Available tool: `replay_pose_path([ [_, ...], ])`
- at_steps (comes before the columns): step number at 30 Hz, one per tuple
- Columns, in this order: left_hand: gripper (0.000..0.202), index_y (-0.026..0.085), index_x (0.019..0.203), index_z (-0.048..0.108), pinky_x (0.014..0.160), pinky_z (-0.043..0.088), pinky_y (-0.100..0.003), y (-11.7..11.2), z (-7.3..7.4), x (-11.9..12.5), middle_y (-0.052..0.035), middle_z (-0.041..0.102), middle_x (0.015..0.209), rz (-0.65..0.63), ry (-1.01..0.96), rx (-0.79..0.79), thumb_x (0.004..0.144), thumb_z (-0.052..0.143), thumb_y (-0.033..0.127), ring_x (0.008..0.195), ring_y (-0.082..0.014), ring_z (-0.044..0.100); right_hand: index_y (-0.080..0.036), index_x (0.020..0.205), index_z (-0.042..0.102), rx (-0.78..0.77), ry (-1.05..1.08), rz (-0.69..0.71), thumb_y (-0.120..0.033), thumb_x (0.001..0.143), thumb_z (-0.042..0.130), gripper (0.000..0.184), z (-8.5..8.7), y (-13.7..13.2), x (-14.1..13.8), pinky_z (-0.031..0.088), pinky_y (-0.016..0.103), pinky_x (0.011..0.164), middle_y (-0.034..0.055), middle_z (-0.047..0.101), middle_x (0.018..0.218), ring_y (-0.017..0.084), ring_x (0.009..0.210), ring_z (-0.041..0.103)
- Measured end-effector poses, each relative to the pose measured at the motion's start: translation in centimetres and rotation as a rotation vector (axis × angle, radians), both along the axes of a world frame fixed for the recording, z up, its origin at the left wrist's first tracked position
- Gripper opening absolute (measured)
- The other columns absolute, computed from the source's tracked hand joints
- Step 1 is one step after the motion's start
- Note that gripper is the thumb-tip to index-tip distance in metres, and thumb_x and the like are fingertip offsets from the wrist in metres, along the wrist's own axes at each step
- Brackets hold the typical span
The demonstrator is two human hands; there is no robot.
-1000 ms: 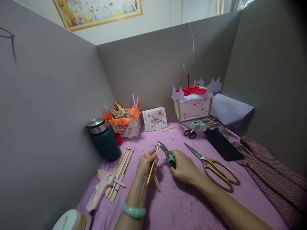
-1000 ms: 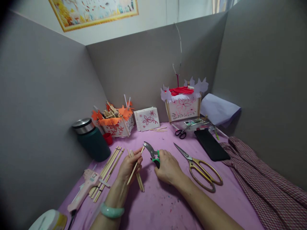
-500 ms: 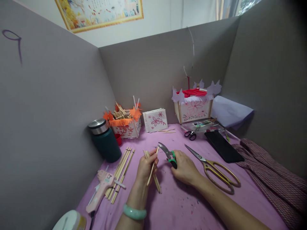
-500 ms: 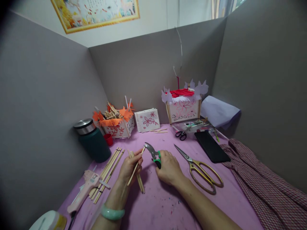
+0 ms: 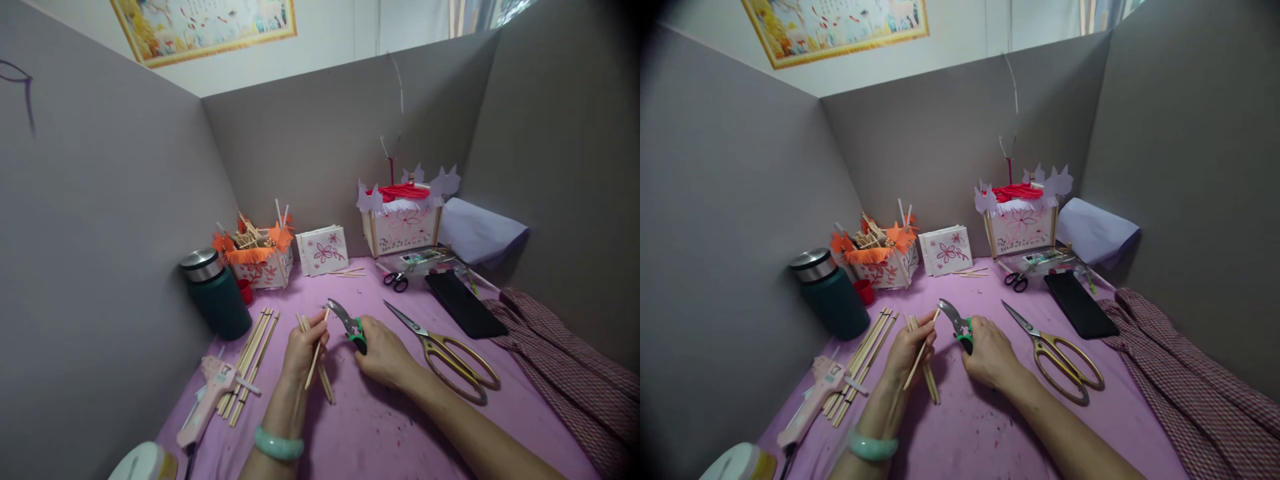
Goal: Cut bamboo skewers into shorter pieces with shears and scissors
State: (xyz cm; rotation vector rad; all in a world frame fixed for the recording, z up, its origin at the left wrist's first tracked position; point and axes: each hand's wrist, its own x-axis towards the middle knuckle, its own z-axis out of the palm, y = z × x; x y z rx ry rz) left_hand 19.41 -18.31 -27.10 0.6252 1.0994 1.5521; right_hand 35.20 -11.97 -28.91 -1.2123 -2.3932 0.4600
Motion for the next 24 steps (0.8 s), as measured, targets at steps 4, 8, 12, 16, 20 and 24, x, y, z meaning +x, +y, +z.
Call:
replay_pose_path([
  [4, 0.068, 0.006, 0.123, 0.053, 0.035, 0.019, -0.018, -0.08, 0.04, -0.01, 0.0094, 0.042, 0.046, -0.001, 0.0, 0.004, 0.064, 0.073, 0.032, 0.033, -0.0022, 0.028, -0.02, 0.086, 0.046, 0.003, -0.026, -0.019, -0.02, 0.068, 0.058, 0.021, 0.12, -0.05, 0.0, 0.03, 0.026, 0.063, 0.0051, 0.059, 0.088, 0.018, 0.077, 0.053],
  [8, 0.068, 0.004, 0.123, 0.052, 0.035, 0.018, -0.018, -0.11, 0.04, -0.07, 0.0087, 0.044, 0.046, -0.003, 0.017, 0.002, 0.065, 0.072, 0.032, 0.032, -0.0027, 0.029, -0.02, 0.085, 0.047, 0.002, -0.066, -0.048, -0.022, 0.069, 0.059, 0.02, 0.06, 0.0, 0.1, 0.026, 0.026, 0.059, 0.0046, 0.061, 0.082, 0.019, 0.073, 0.056],
  [12, 0.068, 0.003, 0.123, 0.051, 0.035, 0.018, -0.018, -0.19, 0.34, 0.1, 0.0084, 0.045, 0.046, -0.006, 0.009, 0.011, 0.064, 0.072, 0.031, 0.032, -0.0023, 0.028, -0.021, 0.087, 0.048, -0.027, -0.067, -0.068, -0.023, 0.073, 0.055, 0.016, -0.15, 0.1, 0.02, 0.026, 0.027, 0.059, 0.004, 0.063, 0.077, 0.019, 0.07, 0.057],
  [16, 0.066, 0.005, 0.123, 0.049, 0.034, 0.014, -0.018, -0.18, 0.55, 0.2, 0.0092, 0.044, 0.047, -0.022, -0.038, 0.024, 0.066, 0.07, 0.029, 0.031, -0.0012, 0.023, -0.02, 0.092, 0.049, 0.008, 0.041, -0.019, -0.022, 0.072, 0.053, 0.021, -0.28, -0.01, -0.13, 0.032, 0.026, 0.065, 0.0051, 0.061, 0.088, 0.019, 0.081, 0.056],
  [20, 0.061, 0.006, 0.121, 0.049, 0.034, 0.013, -0.017, -0.08, 0.41, 0.06, 0.0098, 0.043, 0.047, -0.02, -0.088, 0.024, 0.067, 0.068, 0.026, 0.031, -0.0011, 0.021, -0.019, 0.095, 0.049, 0.058, 0.076, 0.027, -0.019, 0.067, 0.054, 0.028, -0.33, -0.17, -0.19, 0.034, 0.027, 0.076, 0.0072, 0.057, 0.097, 0.021, 0.092, 0.051],
  [24, 0.059, 0.006, 0.12, 0.048, 0.034, 0.013, -0.017, 0.02, 0.2, -0.04, 0.0099, 0.043, 0.046, -0.027, -0.118, 0.018, 0.067, 0.068, 0.025, 0.031, -0.0015, 0.02, -0.019, 0.094, 0.049, 0.023, 0.065, 0.034, -0.02, 0.067, 0.054, 0.028, -0.36, -0.16, -0.18, 0.034, 0.028, 0.077, 0.0073, 0.056, 0.097, 0.021, 0.092, 0.051],
])
